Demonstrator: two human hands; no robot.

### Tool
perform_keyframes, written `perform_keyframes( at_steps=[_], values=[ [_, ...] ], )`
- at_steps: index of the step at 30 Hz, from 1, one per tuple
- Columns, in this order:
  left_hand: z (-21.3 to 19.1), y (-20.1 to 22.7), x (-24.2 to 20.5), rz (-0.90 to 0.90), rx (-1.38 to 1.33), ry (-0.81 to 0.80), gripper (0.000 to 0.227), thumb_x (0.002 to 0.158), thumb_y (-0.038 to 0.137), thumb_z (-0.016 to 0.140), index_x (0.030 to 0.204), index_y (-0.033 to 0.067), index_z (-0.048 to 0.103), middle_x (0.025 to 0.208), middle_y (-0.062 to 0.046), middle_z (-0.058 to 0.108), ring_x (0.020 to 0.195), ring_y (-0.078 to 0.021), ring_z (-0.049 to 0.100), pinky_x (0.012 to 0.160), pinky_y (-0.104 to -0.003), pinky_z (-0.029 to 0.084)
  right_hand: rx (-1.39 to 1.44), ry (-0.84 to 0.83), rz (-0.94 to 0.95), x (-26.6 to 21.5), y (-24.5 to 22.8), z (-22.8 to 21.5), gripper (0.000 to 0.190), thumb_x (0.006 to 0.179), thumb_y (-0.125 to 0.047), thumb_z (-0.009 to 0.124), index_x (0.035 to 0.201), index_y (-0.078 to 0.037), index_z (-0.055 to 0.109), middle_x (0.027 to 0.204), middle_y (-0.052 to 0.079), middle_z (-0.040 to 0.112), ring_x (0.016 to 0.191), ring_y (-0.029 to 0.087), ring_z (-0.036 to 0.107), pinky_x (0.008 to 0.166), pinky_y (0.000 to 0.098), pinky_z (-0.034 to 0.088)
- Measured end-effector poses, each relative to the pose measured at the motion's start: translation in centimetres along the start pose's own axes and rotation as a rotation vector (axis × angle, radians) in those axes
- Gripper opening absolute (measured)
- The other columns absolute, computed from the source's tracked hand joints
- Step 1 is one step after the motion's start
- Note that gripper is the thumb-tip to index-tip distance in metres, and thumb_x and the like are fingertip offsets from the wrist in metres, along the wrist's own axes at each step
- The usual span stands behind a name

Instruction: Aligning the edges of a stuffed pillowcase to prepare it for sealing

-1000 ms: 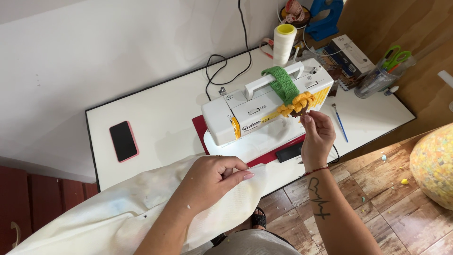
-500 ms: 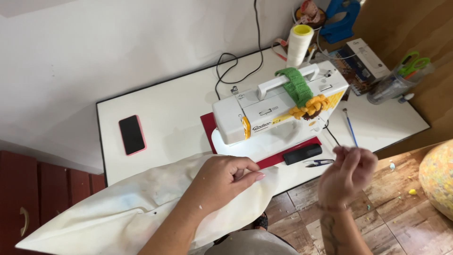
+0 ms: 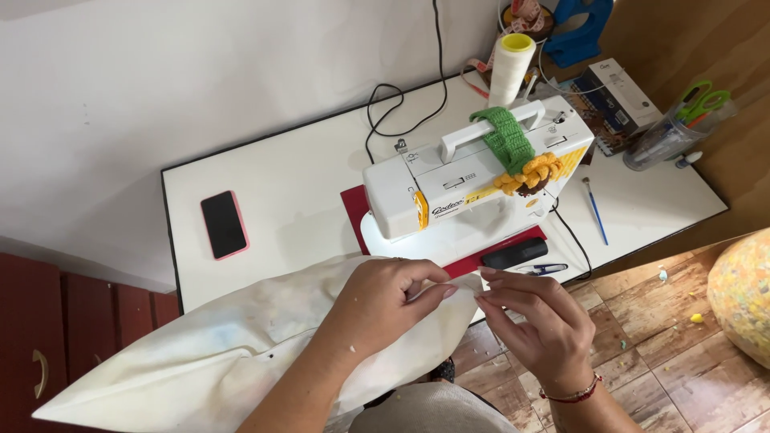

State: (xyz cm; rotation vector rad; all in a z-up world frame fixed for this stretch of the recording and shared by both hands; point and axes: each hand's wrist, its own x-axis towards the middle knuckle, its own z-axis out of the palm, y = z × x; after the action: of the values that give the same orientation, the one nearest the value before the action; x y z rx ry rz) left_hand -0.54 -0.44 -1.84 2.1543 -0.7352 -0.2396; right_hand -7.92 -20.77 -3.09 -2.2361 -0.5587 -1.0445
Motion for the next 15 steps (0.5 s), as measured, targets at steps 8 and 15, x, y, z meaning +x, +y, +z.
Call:
perform_keyframes(
  at_steps=[8,15],
  values=[
    [1.5,-0.4,-0.2,0.246,0.159,0.166,0.014,0.098,0.030,0.065,0.094,0.0196,0.074,0.075,0.002,0.075,0.062,-0.0243,0.067,0.057,-0.038,0.049,-0.110,-0.009,-0.028,-0.2,0.0,0.8,0.010,0.085,-0.007,0.083,0.087,-0.005,0.073,0.101,0.010,0.075,0.087,0.013,0.076,0.079,0.0242,0.063],
    [1.6,0.2,-0.7,0.426,0.369,0.303,0.021,0.101,0.017,0.069,0.081,0.0164,0.062,0.060,0.004,0.053,0.056,-0.0139,0.054,0.047,-0.032,0.041,-0.120,-0.059,0.013,0.3,0.2,1.1,0.007,0.089,-0.010,0.080,0.093,-0.008,0.074,0.100,0.006,0.074,0.086,0.012,0.074,0.076,0.0241,0.061]
  ],
)
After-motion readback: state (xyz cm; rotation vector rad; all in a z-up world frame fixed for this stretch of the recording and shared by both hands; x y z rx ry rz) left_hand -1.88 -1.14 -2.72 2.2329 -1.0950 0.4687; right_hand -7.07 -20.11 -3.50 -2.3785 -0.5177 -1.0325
